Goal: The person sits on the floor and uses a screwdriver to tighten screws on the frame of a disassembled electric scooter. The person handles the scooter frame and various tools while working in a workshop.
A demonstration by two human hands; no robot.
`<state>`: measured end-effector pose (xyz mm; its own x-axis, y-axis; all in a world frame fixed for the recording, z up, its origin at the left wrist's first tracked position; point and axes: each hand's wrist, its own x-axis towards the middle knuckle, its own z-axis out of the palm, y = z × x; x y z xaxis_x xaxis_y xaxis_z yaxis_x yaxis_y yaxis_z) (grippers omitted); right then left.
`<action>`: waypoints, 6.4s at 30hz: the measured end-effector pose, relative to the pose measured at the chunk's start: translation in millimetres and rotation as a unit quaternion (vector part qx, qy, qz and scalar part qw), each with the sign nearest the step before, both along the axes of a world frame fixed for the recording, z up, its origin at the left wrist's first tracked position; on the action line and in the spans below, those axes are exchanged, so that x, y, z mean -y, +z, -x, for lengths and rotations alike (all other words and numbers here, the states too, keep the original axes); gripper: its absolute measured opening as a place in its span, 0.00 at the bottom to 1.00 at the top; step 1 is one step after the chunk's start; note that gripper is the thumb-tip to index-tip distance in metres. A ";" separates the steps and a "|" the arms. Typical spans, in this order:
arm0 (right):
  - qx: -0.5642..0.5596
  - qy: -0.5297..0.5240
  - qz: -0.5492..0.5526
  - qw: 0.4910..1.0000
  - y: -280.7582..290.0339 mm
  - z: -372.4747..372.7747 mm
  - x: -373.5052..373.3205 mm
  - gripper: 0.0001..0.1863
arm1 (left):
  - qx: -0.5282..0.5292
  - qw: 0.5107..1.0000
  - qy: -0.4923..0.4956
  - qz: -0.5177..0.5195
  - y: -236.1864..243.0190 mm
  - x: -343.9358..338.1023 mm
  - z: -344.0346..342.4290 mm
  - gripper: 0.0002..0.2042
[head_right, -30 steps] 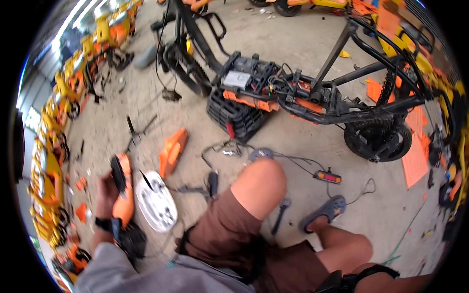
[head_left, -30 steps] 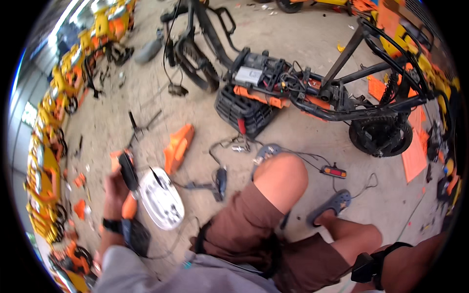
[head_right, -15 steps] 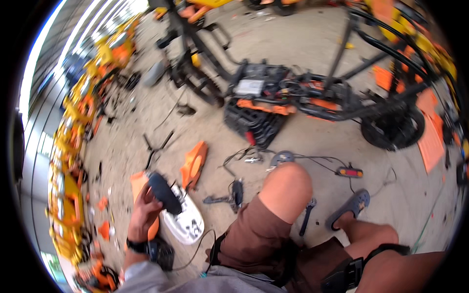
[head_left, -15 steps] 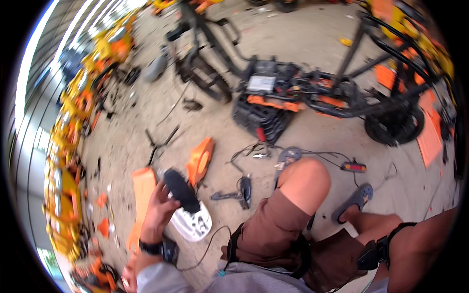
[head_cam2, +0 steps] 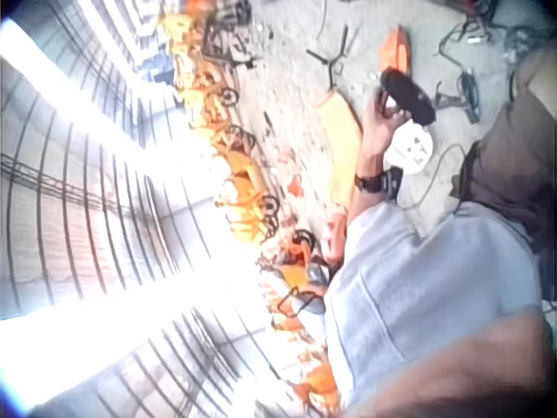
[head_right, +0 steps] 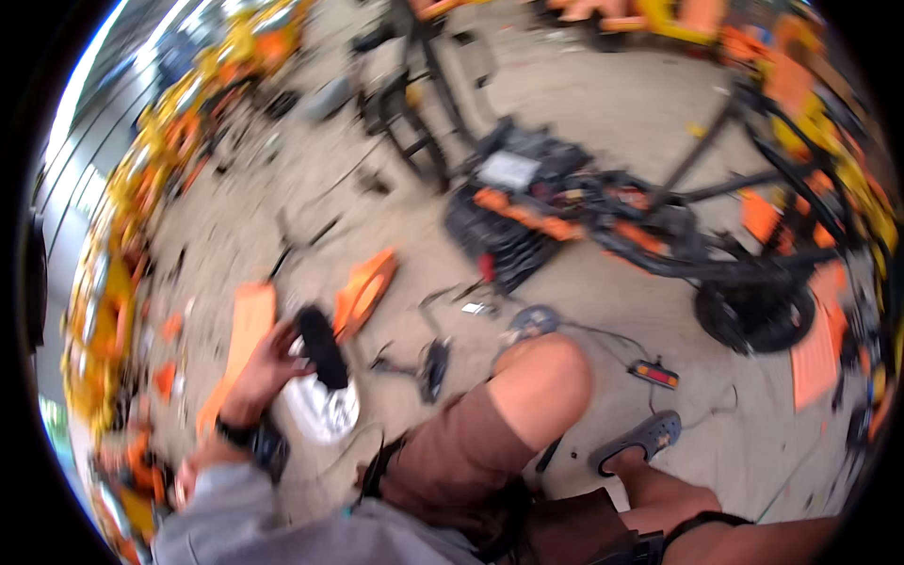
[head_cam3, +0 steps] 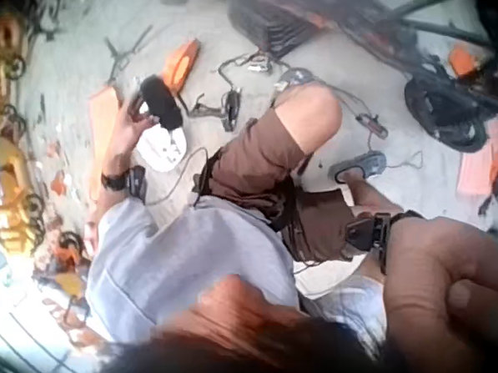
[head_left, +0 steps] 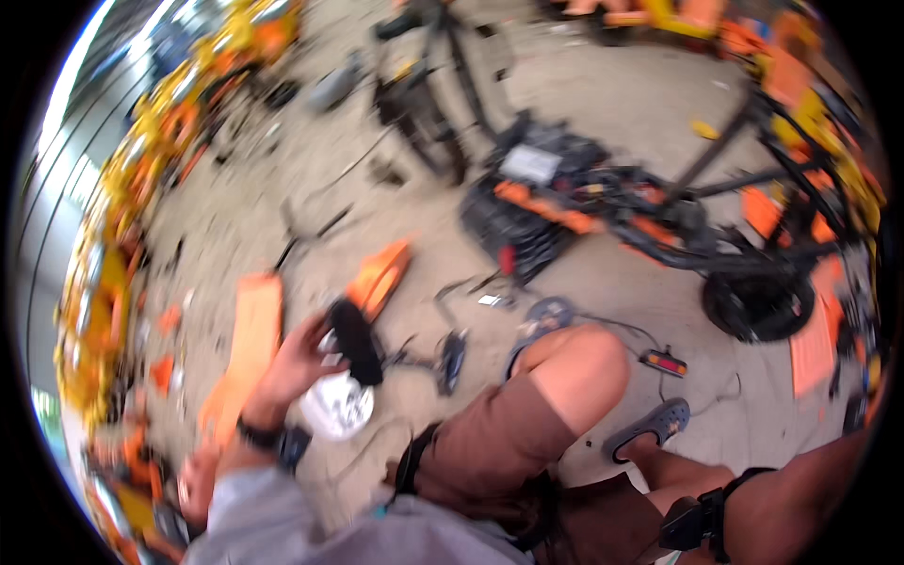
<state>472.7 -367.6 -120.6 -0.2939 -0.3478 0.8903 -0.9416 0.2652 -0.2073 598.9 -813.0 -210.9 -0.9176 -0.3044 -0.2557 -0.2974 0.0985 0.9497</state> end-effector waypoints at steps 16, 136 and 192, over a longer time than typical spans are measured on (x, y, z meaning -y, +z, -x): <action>0.036 0.028 0.009 0.999 -3.2 16.5 -14.3 0.16 | 0.035 0.995 0.089 0.030 -43.1 -32.9 -111.4 0.36; 0.802 -0.379 0.394 0.241 -422.1 -311.8 -278.4 0.18 | 0.287 0.922 0.111 -0.234 -257.8 -5.8 12.9 0.17; 0.370 -0.370 0.523 0.673 -116.2 -167.9 -273.2 0.14 | -0.190 0.947 -0.231 -0.118 189.1 -239.2 219.3 0.30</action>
